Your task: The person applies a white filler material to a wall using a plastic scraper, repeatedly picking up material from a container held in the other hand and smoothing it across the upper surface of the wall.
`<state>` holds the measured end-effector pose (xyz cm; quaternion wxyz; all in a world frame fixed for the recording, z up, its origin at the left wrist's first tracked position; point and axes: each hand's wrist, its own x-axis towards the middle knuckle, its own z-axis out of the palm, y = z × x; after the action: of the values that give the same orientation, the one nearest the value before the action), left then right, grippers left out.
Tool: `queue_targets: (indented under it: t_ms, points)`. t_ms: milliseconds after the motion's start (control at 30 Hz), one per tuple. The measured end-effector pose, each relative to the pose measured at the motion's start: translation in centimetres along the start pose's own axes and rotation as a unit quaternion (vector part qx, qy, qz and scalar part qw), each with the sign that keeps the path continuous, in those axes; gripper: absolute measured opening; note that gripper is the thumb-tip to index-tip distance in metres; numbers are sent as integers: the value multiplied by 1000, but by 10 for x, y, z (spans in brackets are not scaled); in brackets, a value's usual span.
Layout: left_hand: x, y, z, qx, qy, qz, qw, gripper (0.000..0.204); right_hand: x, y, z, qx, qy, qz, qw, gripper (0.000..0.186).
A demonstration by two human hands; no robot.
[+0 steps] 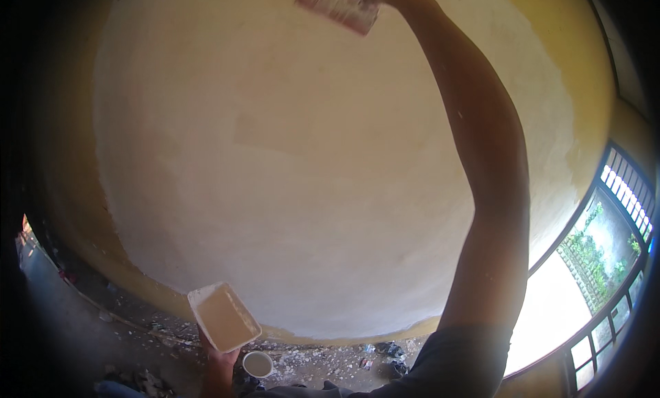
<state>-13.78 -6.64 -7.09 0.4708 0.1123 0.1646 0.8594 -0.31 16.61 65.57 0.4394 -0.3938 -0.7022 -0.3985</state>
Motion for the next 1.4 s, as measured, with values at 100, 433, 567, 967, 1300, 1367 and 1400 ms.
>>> queue_targets:
  t_ms: [100,433,567,967,1300,1367,1400]
  points:
    - [-3,13,44,-122,15,-74,990,58,22,27,-43,106,142,85,981,48]
    - [-8,10,11,-86,5,-45,995,61,-55,-8,14,-11,83,-134,987,36]
    - [-5,-6,4,-61,-8,-69,996,61,32,114,-6,-54,285,28,957,49]
    - [13,28,-2,14,3,-83,996,61,-35,96,18,57,131,90,986,50]
    - [8,33,-12,5,18,-87,996,60,-239,50,15,0,-292,-75,954,29]
    - [10,30,-11,2,13,-92,996,60,-222,59,32,70,-208,-45,975,27]
    - [9,30,-11,0,12,-94,996,60,-203,66,34,49,-141,-66,987,29]
